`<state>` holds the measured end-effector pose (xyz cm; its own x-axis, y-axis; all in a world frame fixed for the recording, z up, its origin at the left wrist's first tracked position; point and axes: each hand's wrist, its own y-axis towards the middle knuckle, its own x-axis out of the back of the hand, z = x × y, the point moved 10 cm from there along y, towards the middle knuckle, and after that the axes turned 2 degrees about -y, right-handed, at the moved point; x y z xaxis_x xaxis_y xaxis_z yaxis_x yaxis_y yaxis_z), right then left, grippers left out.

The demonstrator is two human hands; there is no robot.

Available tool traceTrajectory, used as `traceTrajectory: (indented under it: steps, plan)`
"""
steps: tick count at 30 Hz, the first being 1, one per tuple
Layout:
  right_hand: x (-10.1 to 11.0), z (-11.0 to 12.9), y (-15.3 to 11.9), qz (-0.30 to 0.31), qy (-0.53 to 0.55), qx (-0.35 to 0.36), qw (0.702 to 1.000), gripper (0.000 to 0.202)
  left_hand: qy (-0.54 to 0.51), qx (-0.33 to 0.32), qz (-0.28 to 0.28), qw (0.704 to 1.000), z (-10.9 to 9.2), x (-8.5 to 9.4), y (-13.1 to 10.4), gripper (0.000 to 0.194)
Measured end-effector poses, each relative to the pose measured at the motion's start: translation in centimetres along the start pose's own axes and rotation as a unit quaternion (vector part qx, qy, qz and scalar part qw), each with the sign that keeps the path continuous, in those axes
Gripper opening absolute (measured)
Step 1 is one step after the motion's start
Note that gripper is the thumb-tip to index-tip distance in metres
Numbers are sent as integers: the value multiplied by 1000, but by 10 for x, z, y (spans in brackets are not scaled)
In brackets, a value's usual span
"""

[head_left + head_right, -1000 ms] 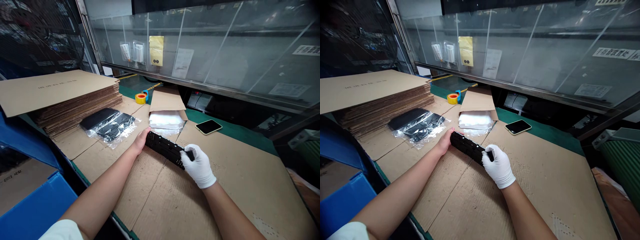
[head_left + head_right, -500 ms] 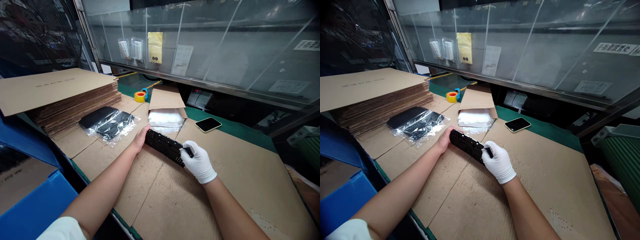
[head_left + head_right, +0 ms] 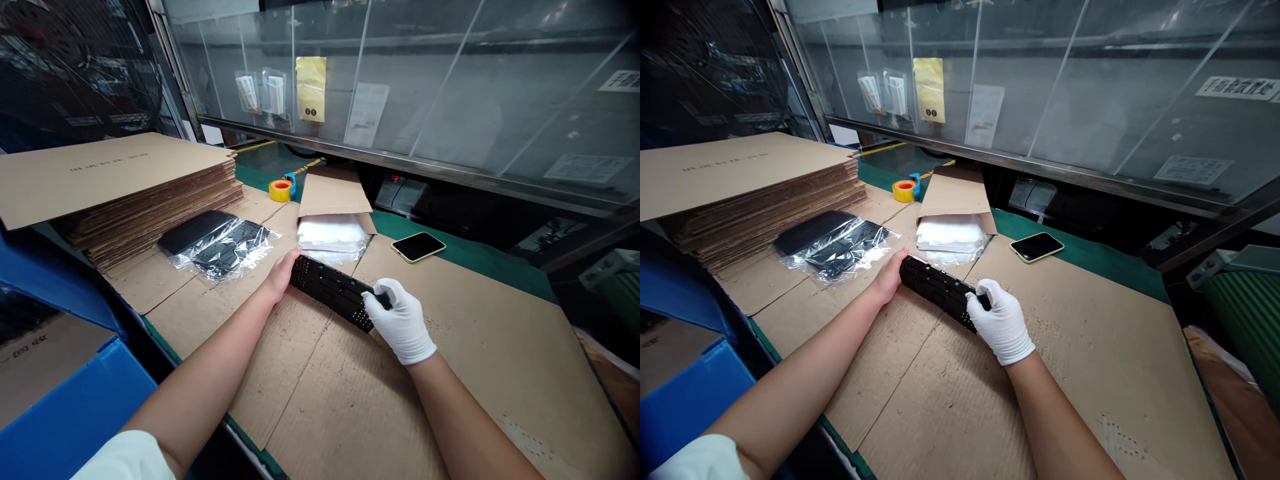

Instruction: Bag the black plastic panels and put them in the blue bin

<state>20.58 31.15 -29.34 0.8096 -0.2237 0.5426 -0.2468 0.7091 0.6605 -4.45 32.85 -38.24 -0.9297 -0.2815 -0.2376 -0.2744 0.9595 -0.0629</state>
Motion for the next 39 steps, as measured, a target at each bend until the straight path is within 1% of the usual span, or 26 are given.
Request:
traceTrajectory:
  steps: [5, 8, 11, 14, 16, 18, 19, 21, 23, 25, 28, 31, 37, 39]
  plan:
    - [5, 3, -2, -28, -14, 1, 999, 19, -16, 6, 5, 1000, -1, -3, -2, 55]
    - [6, 6, -1, -27, -4, 3, 1000, 17, -18, 9, -1, 1000, -2, -3, -3, 53]
    - [4, 5, 0, -10, 10, -6, 1000, 15, -18, 12, -4, 1000, -2, -3, -4, 52]
    - [0, -1, 1, 9, 26, -29, 999, 13, -11, 3, -10, 1000, -3, -2, -3, 53]
    - [-6, -5, 0, 29, 49, -39, 998, 8, -5, -2, -14, 1000, -3, -1, -2, 54]
    - [-12, -4, 0, 52, 72, -32, 996, 3, 1, -2, -18, 1000, -2, 1, -2, 54]
    - [-14, -1, 0, 56, 76, -18, 995, 6, 3, -3, -20, 1000, -2, 2, -1, 54]
    - [-8, 9, 3, 33, 59, 33, 997, 14, 6, -5, -26, 1000, -1, 3, -1, 53]
    - [2, 24, 4, -11, 14, 107, 994, 24, 7, -3, -25, 1000, -1, 2, -1, 53]
    - [8, 41, 2, -34, -38, 187, 981, 32, 6, 0, -17, 1000, -2, 0, -2, 52]
    - [4, 59, -3, -13, -74, 278, 958, 42, 8, -1, -3, 1000, -5, -5, -5, 52]
    - [3, 66, -6, -2, -85, 304, 949, 48, 11, 1, 13, 1000, -6, -9, -7, 53]
    - [3, 80, -8, -2, -119, 342, 932, 47, 17, 2, 28, 999, -4, -10, -6, 54]
    - [4, 81, -8, 1, -115, 344, 932, 47, 20, 2, 29, 999, -5, -11, -7, 55]
